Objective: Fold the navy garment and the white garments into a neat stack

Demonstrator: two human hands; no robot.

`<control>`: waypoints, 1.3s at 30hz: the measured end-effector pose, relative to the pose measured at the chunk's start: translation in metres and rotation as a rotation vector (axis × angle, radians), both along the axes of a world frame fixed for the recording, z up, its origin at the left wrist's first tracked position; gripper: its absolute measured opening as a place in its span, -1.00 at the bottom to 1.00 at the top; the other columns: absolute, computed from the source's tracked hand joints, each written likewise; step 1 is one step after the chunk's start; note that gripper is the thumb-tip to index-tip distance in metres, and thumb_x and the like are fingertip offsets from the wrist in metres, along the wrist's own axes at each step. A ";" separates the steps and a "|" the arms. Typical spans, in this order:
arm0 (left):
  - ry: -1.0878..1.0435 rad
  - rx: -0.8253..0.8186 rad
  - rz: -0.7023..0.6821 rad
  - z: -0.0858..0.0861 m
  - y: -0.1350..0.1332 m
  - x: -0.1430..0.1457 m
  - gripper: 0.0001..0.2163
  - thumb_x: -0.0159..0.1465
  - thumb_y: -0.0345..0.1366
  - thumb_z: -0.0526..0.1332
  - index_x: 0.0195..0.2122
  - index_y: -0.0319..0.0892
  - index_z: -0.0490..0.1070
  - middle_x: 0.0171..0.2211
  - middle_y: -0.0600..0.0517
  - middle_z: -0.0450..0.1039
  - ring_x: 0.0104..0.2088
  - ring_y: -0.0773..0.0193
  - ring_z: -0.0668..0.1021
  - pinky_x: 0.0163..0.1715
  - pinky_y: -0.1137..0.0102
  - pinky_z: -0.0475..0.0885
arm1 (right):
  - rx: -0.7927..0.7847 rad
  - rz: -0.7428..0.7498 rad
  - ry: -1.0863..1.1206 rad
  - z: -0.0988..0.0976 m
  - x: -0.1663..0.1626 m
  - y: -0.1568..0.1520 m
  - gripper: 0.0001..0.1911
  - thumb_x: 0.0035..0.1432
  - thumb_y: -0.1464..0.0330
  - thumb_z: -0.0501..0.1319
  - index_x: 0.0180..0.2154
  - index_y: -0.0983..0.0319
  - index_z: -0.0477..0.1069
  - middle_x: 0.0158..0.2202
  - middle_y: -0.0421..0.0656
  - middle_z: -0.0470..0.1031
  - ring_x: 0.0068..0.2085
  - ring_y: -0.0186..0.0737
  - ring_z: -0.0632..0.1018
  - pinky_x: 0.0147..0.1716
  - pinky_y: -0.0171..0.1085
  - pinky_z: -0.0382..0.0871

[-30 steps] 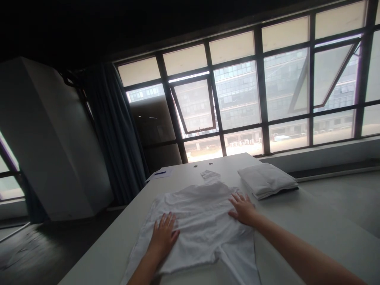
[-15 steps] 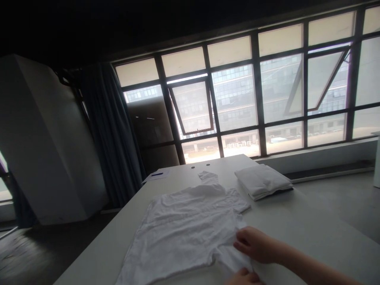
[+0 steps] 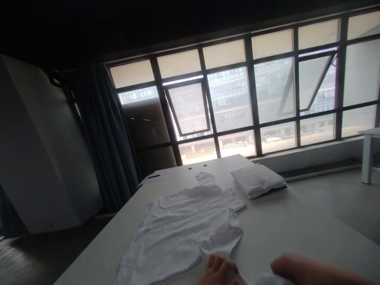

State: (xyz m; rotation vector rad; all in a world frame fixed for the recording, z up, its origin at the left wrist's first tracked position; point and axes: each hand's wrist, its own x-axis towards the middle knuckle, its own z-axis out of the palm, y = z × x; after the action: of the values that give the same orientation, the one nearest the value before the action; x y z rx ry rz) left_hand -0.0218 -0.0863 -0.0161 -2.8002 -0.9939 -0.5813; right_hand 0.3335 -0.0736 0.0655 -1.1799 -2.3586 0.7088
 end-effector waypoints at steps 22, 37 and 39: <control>-0.662 -0.765 0.353 0.101 0.004 -0.022 -0.67 0.23 -0.18 0.32 0.00 -0.13 0.57 -0.10 -0.02 0.59 -0.08 0.06 0.55 -0.06 0.28 0.45 | 1.477 -0.029 0.012 0.226 -0.107 0.079 -0.76 0.40 0.51 0.11 -0.10 0.16 0.52 -0.17 -0.15 0.51 -0.04 -0.09 0.44 0.13 0.07 0.16; -1.600 -1.212 0.451 0.027 0.013 -0.028 -0.72 0.00 -0.29 0.30 -0.22 -0.10 0.45 -0.34 0.03 0.57 -0.24 0.10 0.64 -0.12 0.24 0.50 | 0.922 0.337 -0.055 0.121 -0.326 0.120 -0.37 0.32 0.23 0.30 0.33 0.17 0.19 0.38 0.08 0.26 0.30 0.21 0.34 0.23 0.20 0.23; -1.648 -1.283 0.407 0.031 0.011 -0.043 -0.74 0.01 -0.29 0.29 -0.22 -0.10 0.44 -0.24 -0.04 0.59 -0.20 0.09 0.66 -0.09 0.23 0.50 | 0.778 0.338 0.008 0.103 -0.308 0.107 -0.52 0.35 0.18 0.24 0.23 0.15 0.30 0.19 0.01 0.46 0.12 0.08 0.50 0.10 0.04 0.38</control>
State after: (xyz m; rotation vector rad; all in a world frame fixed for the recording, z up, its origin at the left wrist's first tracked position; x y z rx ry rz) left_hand -0.0651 -0.0758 0.0145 -1.7587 -2.7114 -3.2087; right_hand 0.0254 0.0331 0.1689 -0.4473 -2.4732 -0.1384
